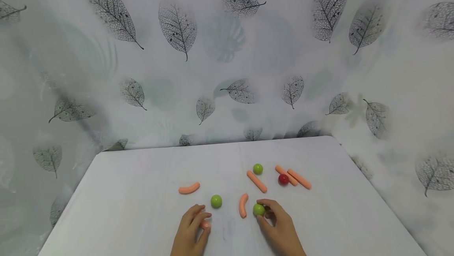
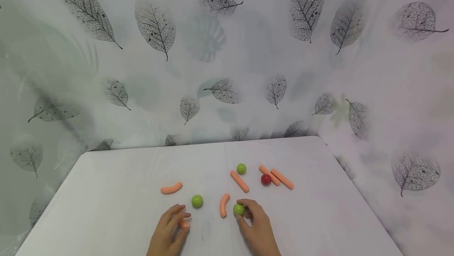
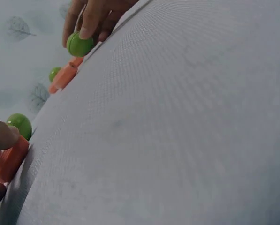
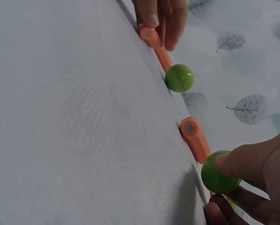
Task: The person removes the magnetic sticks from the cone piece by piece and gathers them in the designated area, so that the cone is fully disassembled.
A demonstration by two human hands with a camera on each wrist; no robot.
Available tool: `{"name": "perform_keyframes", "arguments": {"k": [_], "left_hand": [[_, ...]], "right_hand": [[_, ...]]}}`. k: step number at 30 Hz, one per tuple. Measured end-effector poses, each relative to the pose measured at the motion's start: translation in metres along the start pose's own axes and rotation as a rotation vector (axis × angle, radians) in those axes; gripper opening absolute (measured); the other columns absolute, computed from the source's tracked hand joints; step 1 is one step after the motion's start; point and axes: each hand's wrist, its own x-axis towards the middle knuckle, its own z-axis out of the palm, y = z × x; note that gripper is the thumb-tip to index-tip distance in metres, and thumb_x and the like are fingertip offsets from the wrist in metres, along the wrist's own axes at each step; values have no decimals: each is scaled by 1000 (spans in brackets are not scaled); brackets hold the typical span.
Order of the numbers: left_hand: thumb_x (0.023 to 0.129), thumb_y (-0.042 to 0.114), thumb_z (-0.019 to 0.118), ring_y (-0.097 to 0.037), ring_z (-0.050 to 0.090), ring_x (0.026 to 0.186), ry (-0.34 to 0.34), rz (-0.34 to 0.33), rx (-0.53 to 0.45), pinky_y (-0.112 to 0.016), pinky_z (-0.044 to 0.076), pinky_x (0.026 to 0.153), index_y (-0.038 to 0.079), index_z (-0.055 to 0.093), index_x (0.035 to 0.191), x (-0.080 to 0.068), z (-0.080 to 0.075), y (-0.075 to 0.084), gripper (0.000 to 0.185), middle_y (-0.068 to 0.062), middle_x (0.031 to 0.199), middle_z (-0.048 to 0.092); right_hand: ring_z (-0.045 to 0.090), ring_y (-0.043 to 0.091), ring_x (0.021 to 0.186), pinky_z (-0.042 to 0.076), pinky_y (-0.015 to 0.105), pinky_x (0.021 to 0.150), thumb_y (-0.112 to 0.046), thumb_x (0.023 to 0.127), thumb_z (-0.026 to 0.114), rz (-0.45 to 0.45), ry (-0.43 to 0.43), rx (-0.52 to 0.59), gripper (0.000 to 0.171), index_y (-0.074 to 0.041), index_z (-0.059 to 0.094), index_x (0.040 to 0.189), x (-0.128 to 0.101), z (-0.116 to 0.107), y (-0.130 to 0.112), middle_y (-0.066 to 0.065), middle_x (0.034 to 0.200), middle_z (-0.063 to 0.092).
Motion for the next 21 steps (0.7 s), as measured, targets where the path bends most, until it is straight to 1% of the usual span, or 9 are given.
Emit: {"name": "perform_keyframes", "arguments": {"k": [5, 8, 12, 16, 19, 21], "left_hand": [[63, 0, 89, -34, 61, 117, -7, -4, 14, -8, 20, 122, 14, 72, 108, -2, -1, -4, 50, -12, 122, 68], [63, 0, 89, -37, 61, 117, -7, 1, 13, -9, 19, 122, 13, 72, 109, -1, -3, -6, 50, -11, 121, 69], [62, -6, 85, -40, 62, 115, 6, 21, -1, -9, 21, 121, 12, 72, 111, 4, -10, -8, 54, -10, 120, 69], [61, -12, 82, -31, 63, 111, -5, 42, -5, -8, 29, 116, 12, 73, 112, 11, -21, -12, 57, -7, 119, 70], [62, -11, 81, -22, 62, 107, -41, 55, 11, -10, 34, 109, 12, 74, 110, 13, -33, -17, 54, -2, 116, 70], [62, -9, 82, -18, 62, 104, -66, 62, 36, -12, 38, 104, 14, 74, 108, 12, -41, -20, 51, 0, 113, 71]], "right_hand": [[55, 1, 86, 53, 21, 80, -1, 87, 79, -26, -25, -44, 45, -24, 67, 124, 4, 3, -1, -11, 104, 65], [56, 3, 88, 52, 20, 78, 0, 87, 78, -46, -40, -54, 46, -25, 66, 124, 10, 4, -1, -12, 107, 64], [58, 4, 93, 53, 19, 78, 1, 87, 78, -49, -54, -47, 48, -26, 65, 125, 16, 5, -1, -13, 112, 64], [61, 3, 94, 55, 20, 80, 0, 88, 78, -29, -62, -38, 49, -24, 65, 128, 18, -1, -1, -10, 114, 66], [62, 4, 95, 56, 21, 82, -1, 88, 78, -17, -61, -43, 49, -24, 64, 130, 17, -8, -1, -8, 115, 66], [62, 4, 97, 56, 21, 83, -2, 89, 79, -5, -54, -45, 50, -23, 64, 131, 13, -15, 0, -8, 117, 67]]}}
